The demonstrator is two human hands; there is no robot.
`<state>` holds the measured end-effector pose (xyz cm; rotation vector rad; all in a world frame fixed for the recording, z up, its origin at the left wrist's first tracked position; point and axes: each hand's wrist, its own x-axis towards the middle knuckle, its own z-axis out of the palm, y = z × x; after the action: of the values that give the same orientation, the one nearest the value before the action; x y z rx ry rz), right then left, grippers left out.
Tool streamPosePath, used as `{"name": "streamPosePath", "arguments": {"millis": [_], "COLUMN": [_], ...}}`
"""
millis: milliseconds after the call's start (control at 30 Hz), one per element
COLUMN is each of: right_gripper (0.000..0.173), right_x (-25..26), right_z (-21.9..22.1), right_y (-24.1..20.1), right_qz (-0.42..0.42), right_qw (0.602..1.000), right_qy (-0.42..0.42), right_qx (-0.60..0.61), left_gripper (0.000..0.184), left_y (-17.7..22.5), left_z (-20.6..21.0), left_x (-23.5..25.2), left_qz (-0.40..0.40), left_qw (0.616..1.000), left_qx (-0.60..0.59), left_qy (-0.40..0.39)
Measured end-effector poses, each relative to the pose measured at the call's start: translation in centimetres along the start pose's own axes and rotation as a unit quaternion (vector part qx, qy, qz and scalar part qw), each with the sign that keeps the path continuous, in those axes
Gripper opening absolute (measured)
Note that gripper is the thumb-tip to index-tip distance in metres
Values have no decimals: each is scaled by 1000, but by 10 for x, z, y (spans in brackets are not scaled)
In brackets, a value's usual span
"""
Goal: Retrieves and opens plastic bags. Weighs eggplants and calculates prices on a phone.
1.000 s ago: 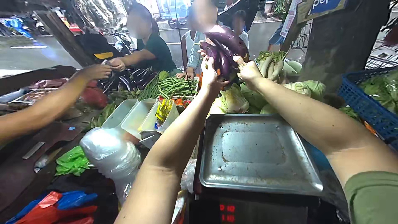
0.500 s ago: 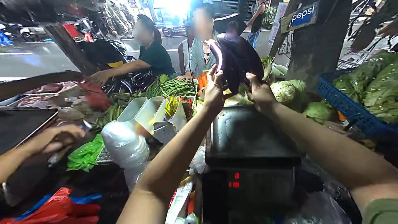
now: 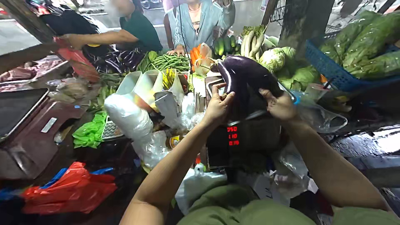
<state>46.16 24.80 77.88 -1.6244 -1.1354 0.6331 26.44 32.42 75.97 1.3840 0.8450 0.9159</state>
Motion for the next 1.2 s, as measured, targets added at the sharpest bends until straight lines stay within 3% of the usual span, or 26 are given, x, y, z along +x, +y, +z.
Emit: {"name": "streamPosePath", "arguments": {"millis": [100,167,233,367,500,667,800,933,1100,1200], "right_gripper": [38,41,46,85,84,81,83,88,77,68], "right_x": [-3,-9,-17,-26,-26,-19,-23,-42,-68,-83], "right_z": [-18,-23,-20,-15,-22,-12,-12,-20,-32,-39], "right_y": [7,9,16,20,15,14,15,18,32,49], "right_qz": [-25,-53,-69,-91,-139,-151,-164,-167,-169,-173], "right_qw": [996,977,952,930,935,938,931,928,938,941], "right_qy": [48,77,57,13,-23,-22,-24,-4,84,123], "right_qx": [-75,-194,-293,-355,-324,-312,-324,-334,-291,-263], "left_gripper": [51,50,52,107,95,99,107,81,77,65], "left_y": [11,21,23,14,-3,3,24,54,55,52], "left_z": [0,3,8,18,14,-8,-20,0,27,22], "left_x": [-14,-31,-45,-52,-35,-13,0,28,74,80], "left_qz": [23,48,69,91,180,168,122,56,-50,-7], "left_qw": [990,967,930,852,832,849,844,857,840,892], "left_qx": [139,252,362,515,524,496,516,512,537,446], "left_qy": [-11,-11,1,14,15,-63,-83,-20,55,77]}}
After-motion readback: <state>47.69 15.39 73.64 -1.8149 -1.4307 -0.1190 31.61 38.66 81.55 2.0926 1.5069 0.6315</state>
